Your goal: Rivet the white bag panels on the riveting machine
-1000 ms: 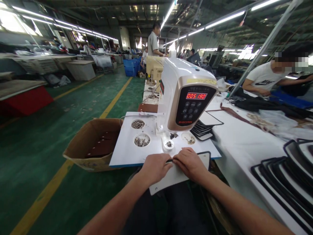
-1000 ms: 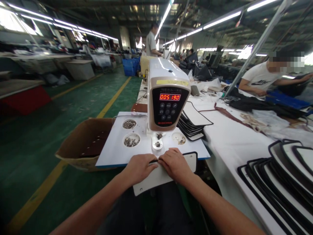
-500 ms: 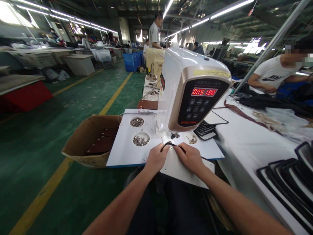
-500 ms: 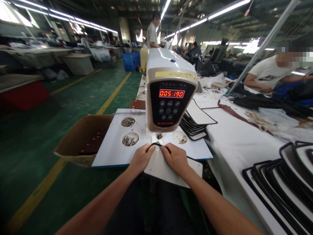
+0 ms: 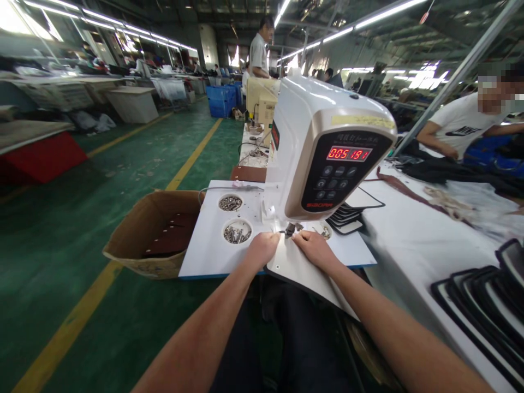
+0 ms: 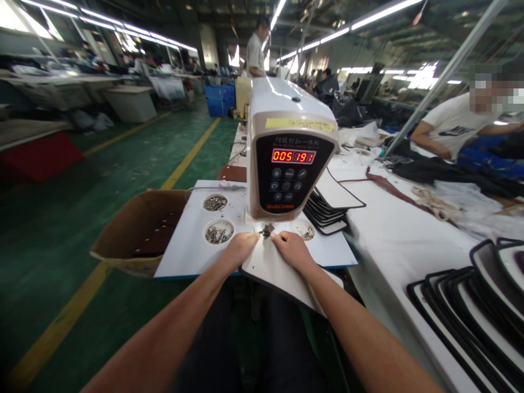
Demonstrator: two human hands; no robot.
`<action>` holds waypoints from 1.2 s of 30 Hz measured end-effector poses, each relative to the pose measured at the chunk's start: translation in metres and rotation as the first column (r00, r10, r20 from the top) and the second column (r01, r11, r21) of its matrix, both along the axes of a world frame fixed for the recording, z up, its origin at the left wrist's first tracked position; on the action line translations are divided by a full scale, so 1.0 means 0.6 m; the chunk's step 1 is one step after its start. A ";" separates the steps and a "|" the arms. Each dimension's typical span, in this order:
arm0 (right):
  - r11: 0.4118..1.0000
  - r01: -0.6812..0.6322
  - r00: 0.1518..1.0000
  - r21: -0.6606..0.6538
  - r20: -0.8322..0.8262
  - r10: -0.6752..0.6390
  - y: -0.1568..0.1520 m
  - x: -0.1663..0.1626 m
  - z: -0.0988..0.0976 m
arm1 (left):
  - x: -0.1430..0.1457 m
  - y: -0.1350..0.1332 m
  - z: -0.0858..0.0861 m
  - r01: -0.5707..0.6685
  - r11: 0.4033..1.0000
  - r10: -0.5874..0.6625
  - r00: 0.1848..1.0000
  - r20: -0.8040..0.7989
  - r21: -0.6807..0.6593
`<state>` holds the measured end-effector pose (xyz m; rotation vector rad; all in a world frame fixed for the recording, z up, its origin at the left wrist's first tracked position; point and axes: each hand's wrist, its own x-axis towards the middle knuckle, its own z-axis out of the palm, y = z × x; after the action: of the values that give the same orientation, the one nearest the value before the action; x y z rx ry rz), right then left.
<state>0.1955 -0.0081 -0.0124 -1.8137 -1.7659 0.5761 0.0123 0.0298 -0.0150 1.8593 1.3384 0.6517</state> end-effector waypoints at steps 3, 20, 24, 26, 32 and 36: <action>0.999 0.036 0.999 -0.006 -0.041 -0.036 -0.003 -0.003 0.000 | -0.006 -0.004 0.007 -0.015 1.000 0.015 1.000 0.003 0.009; 0.957 0.007 1.000 0.290 -0.017 -0.002 -0.121 -0.029 -0.003 | -0.026 -0.112 0.021 0.082 0.994 -0.090 0.988 0.125 0.065; 0.979 0.082 0.996 0.189 0.019 -0.087 -0.076 -0.029 0.009 | -0.011 -0.082 0.021 0.055 0.996 -0.063 0.992 0.111 0.071; 0.975 0.107 0.994 0.193 0.005 -0.110 -0.058 -0.026 0.005 | -0.012 -0.068 0.016 0.039 0.996 -0.047 0.995 0.089 0.083; 0.972 0.149 0.989 0.182 -0.018 -0.148 -0.014 -0.021 -0.001 | -0.007 -0.037 0.000 -0.048 0.991 0.049 0.999 -0.005 0.122; 0.986 0.143 0.990 0.089 -0.024 -0.141 0.010 -0.019 0.003 | -0.002 -0.023 -0.010 -0.072 0.992 0.072 0.997 0.002 0.102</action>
<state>0.1844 -0.0019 -0.0104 -1.8477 -1.6091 0.4474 0.0113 0.0160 -0.0209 1.8997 1.4015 0.7689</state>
